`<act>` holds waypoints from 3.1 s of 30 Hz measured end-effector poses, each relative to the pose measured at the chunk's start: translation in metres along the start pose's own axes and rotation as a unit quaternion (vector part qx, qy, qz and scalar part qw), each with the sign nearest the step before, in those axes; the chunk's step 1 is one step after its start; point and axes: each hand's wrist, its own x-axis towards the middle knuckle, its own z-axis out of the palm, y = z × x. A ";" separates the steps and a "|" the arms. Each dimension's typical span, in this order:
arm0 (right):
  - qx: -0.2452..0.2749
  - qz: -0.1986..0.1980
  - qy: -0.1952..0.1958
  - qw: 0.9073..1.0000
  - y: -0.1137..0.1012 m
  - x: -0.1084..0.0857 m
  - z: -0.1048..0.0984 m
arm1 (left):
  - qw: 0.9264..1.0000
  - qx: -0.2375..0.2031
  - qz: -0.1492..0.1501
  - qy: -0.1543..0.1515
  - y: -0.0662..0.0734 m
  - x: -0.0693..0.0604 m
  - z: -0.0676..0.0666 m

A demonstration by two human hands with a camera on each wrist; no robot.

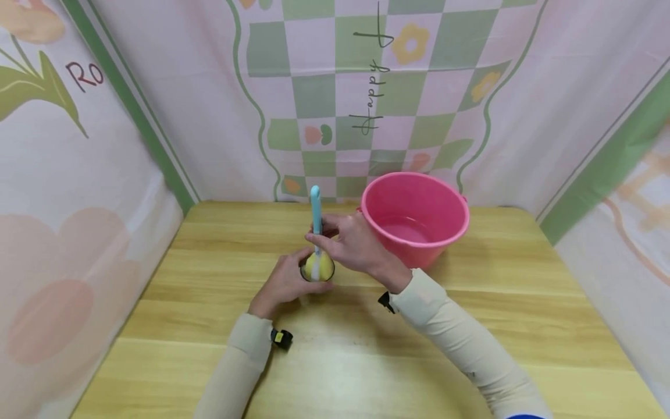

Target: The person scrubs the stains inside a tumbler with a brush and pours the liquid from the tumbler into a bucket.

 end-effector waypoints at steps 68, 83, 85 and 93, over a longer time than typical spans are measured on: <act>0.007 -0.029 0.007 1.000 -0.016 0.014 -0.026 | 1.000 -0.026 0.005 -0.010 0.001 -0.002 -0.002; -0.037 -0.014 -0.018 0.999 -0.004 0.003 -0.004 | 1.000 -0.009 0.009 -0.009 0.002 -0.002 -0.002; -0.042 -0.011 -0.018 0.999 -0.003 0.001 -0.001 | 1.000 -0.010 0.011 -0.009 0.002 -0.002 -0.002; -0.036 -0.023 -0.016 0.999 -0.007 0.005 -0.007 | 1.000 -0.010 0.006 -0.013 0.002 -0.002 -0.003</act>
